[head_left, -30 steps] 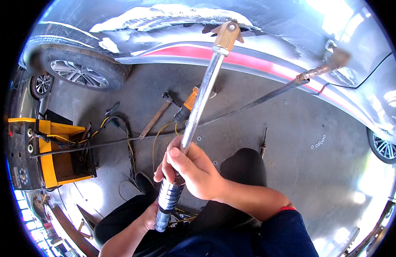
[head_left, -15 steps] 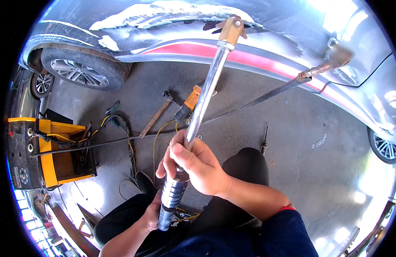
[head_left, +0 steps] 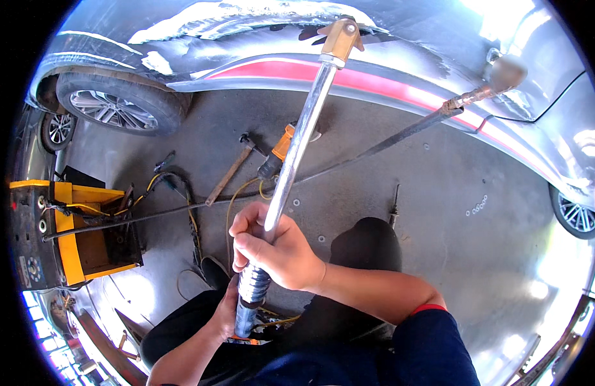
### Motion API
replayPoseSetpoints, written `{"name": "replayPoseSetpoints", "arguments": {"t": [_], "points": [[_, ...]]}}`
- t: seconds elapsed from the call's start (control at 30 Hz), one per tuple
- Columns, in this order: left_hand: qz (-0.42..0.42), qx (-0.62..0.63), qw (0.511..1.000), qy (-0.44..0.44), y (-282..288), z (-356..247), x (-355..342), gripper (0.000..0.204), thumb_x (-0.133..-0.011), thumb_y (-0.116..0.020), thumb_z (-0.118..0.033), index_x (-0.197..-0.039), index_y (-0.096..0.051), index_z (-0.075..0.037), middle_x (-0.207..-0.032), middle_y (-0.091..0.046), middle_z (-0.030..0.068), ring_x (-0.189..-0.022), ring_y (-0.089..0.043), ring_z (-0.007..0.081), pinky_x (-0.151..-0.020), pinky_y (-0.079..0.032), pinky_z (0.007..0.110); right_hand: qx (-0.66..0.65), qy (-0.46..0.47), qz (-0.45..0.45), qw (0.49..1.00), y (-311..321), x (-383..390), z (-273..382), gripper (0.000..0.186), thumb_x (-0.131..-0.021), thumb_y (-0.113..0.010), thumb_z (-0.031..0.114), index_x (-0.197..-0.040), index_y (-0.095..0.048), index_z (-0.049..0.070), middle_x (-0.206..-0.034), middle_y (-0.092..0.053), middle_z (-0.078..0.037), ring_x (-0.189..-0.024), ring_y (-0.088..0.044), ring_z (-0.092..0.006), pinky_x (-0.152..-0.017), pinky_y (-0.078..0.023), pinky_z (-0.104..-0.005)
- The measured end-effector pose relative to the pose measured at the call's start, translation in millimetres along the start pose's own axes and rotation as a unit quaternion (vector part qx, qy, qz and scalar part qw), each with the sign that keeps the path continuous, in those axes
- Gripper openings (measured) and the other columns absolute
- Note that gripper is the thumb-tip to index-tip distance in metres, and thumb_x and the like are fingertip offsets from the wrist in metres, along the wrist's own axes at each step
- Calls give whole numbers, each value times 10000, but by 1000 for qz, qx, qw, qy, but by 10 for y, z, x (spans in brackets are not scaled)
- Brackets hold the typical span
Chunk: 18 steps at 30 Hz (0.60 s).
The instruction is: The person uses a slide hammer to pull dents from a car door panel, followed by using a hammer and a body block to reshape and smooth the metal surface.
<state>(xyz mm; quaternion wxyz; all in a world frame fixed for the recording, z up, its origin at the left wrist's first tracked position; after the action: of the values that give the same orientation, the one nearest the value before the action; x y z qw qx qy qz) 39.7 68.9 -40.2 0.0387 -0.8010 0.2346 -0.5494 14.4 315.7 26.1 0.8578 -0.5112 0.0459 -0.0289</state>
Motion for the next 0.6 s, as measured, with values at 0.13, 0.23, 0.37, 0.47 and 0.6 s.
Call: {"name": "replayPoseSetpoints", "arguments": {"t": [0.13,0.23,0.37,0.47,0.6], "points": [[-77,-27,987,-139,61,-46,-18,552,-1022,-402,-292,-1524,-286,-93,-1348,-518,124,-1183,-564,227,-1016,-462,367,121,33,11,992,-1,-80,132,279,-993,-632,83,-1217,-468,57,-955,-607,-71,-851,-624,-142,-737,-508,-296],[-165,14,952,-258,86,-117,9,686,-979,-404,-180,-1603,-131,-100,-1470,-425,182,-1281,-510,289,-1076,-430,405,107,42,-18,993,-19,-140,246,317,-995,-631,85,-1227,-417,61,-942,-583,-58,-905,-614,-151,-781,-487,-322],[-59,-95,987,-118,462,-7,-72,538,-985,-515,-140,-1499,-363,-92,-1216,-572,92,-1004,-595,159,-831,-515,314,41,36,-9,998,-78,-87,188,202,-1012,-596,75,-1134,-435,79,-937,-575,-54,-879,-613,-142,-854,-509,-379],[78,-223,969,71,123,-31,47,353,-991,-620,-170,-1334,-556,-115,-1042,-654,8,-891,-608,91,-765,-530,283,74,41,-3,996,-62,27,267,147,-1026,-567,75,-1097,-439,90,-924,-571,-51,-868,-614,-134,-882,-518,-406],[65,-114,989,66,147,112,-15,415,-1036,-533,-237,-1429,-476,-116,-1176,-618,23,-1008,-594,109,-874,-502,294,64,9,-15,998,-62,87,248,120,-1037,-551,83,-1091,-445,97,-897,-563,-39,-870,-615,-127,-904,-523,-414]]}}
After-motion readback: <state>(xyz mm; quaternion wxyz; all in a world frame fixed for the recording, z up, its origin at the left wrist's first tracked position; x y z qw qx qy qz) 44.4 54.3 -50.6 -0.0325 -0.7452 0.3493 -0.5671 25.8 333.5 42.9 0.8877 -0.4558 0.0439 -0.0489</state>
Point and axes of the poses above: each hand's wrist, its own x-axis away from the middle knuckle, its own y-axis out of the back of the hand, z = x × y, the point moved 2 cm from there along -x, towards the middle knuckle
